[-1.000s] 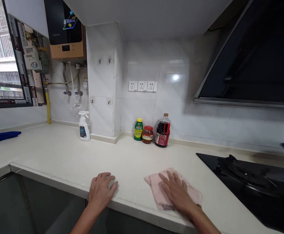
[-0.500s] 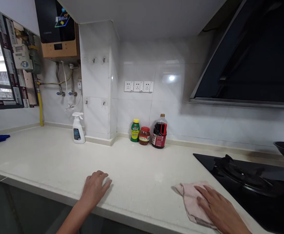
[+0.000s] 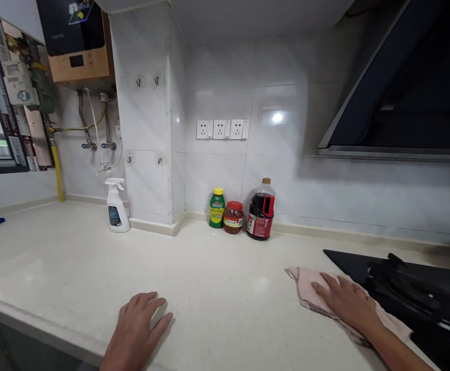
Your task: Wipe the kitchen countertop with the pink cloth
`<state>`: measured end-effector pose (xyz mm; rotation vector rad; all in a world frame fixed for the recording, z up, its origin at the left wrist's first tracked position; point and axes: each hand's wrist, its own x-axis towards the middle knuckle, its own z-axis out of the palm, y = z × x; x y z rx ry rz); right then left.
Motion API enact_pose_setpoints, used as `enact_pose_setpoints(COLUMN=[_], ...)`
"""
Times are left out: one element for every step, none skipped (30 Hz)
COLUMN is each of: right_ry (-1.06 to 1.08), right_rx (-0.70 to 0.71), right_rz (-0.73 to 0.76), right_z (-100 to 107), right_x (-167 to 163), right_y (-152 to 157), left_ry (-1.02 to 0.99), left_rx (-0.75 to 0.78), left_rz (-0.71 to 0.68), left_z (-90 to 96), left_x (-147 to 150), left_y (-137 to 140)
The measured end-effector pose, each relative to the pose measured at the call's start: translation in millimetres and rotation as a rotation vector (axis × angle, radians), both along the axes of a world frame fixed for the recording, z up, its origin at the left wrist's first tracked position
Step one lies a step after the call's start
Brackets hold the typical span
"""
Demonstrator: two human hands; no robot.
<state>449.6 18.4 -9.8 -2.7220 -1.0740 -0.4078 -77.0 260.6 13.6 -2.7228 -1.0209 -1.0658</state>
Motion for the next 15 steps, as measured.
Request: enact_pose_setpoints(right_ry=[0.018,0.038,0.058,0.079,0.104,0.13,0.155,0.174,0.186,0.187,0.183,0.176,0.17,0.169,0.173], right_rx=[0.003,0.015,0.029,0.035,0.03,0.013,-0.013,-0.044,-0.074,-0.1,-0.121,-0.138,-0.152,-0.16,-0.163], right_rz=[-0.027,-0.068,-0.116,-0.159,-0.191,-0.202,-0.184,-0.136,-0.065,0.013,0.088,0.166,0.25,0.333,0.412], right_z=[3,6,10,15,20,26,31,36,40,43,45,46,47,47,48], right_x=[4,5,2,-3,-12,-25,-41,-60,-81,-103,-126,-149,-171,-191,-209], right_y=[7,15,24,33,43,53,63,72,80,86,91,92,91,87,80], left_ry=[-0.005,-0.01,-0.015,-0.022,-0.027,-0.031,-0.031,-0.027,-0.021,-0.012,-0.005,-0.002,0.0,0.001,0.003], left_rx=[0.0,-0.002,-0.006,-0.009,-0.013,-0.019,-0.028,-0.042,-0.057,-0.073,-0.086,-0.094,-0.097,-0.099,-0.099], left_rz=[-0.004,-0.006,-0.008,-0.008,-0.008,-0.008,-0.008,-0.007,-0.004,-0.001,0.002,0.004,0.004,0.003,0.004], left_z=[-0.9,-1.6,-2.0,-2.2,-2.1,-1.8,-1.1,-0.2,1.0,2.3,3.7,5.1,6.3,7.5,8.6], left_x=[0,0,0,1,1,1,1,1,2,2,2,2,2,2,2], left_y=[2,3,5,6,7,7,7,7,6,5,4,3,1,0,-2])
